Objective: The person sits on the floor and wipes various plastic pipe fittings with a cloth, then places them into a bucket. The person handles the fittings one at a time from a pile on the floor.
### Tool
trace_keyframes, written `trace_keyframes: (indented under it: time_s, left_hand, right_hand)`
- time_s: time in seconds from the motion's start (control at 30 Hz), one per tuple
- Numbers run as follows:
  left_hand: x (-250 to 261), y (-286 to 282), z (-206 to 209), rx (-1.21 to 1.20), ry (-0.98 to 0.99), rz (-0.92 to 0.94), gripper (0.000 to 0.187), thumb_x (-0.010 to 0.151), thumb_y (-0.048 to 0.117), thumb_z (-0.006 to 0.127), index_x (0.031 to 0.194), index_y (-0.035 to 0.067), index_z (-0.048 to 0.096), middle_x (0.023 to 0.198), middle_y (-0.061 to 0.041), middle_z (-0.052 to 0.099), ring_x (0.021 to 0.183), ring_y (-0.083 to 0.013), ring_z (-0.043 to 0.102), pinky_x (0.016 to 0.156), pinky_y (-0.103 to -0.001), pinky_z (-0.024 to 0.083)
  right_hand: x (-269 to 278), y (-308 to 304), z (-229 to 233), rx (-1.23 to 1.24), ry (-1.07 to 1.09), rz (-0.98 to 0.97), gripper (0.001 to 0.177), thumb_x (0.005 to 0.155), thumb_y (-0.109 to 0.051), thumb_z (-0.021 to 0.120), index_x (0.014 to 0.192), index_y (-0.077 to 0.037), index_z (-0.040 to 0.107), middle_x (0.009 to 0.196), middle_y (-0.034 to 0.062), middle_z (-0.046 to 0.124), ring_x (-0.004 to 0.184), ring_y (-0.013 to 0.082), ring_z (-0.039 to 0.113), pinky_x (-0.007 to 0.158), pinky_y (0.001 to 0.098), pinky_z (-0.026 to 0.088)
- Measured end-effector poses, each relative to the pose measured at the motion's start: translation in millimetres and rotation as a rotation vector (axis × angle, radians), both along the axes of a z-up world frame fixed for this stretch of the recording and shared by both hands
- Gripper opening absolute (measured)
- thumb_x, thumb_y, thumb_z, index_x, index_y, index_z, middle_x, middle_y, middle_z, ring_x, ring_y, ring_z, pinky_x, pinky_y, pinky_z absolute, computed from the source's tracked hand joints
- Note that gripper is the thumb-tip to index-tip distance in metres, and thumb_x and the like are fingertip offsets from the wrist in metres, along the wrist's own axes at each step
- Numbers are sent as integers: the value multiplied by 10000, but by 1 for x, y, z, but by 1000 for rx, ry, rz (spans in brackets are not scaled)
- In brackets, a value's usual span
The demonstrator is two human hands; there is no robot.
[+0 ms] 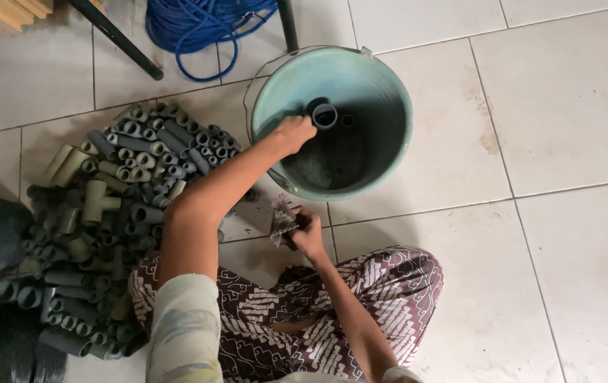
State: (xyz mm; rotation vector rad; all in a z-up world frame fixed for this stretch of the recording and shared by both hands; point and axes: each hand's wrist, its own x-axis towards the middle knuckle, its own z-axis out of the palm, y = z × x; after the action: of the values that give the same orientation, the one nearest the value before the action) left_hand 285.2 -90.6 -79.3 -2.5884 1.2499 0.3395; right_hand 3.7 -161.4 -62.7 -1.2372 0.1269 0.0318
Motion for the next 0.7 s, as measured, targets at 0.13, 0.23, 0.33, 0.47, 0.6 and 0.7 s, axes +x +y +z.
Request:
trace_keyframes:
  time_s: [0.13,0.23,0.33,0.47,0.6,0.7]
  left_hand:
    - [10,-1,-14,-5,-41,-5,341,679,-127,793,956,47,696,978,-199,608,849,-379,700,668,-555,602]
    - [10,0,-15,-6,-1,-19,306,687,-135,785,927,29,688,935,-206,619,829,-404,693,666,-548,602]
    - [-1,2,9,-68,17,-2,256,693,-147,763,869,26,693,890,-197,654,808,-388,707,654,-516,617]
    - [-9,2,26,-142,63,24,221,714,-150,752,864,-8,673,894,-234,639,806,-425,694,632,-511,623]
    - [-9,6,15,-137,197,38,177,730,-150,755,854,-52,673,881,-280,649,745,-413,678,610,-478,630]
    - [-8,3,10,-145,142,84,214,705,-183,741,841,-31,679,846,-244,664,736,-403,692,559,-462,616]
  right_hand:
    - [2,0,-1,-7,-27,-1,164,753,98,762,910,63,733,796,249,717,847,196,638,698,425,562]
    - [2,-1,3,16,-13,12,153,752,95,763,896,60,727,773,244,714,826,202,645,656,397,548]
    - [3,-2,12,29,-15,6,161,736,109,752,888,67,722,767,236,712,801,208,639,687,427,555]
    - [3,1,10,41,-33,4,175,736,127,770,897,79,720,766,255,710,822,227,658,699,414,550]
    - [1,1,3,3,-35,-7,131,751,112,754,872,92,706,742,262,690,814,251,652,711,409,532]
    - [1,2,4,-2,-51,-8,133,748,107,739,877,91,710,752,242,695,812,247,654,701,410,523]
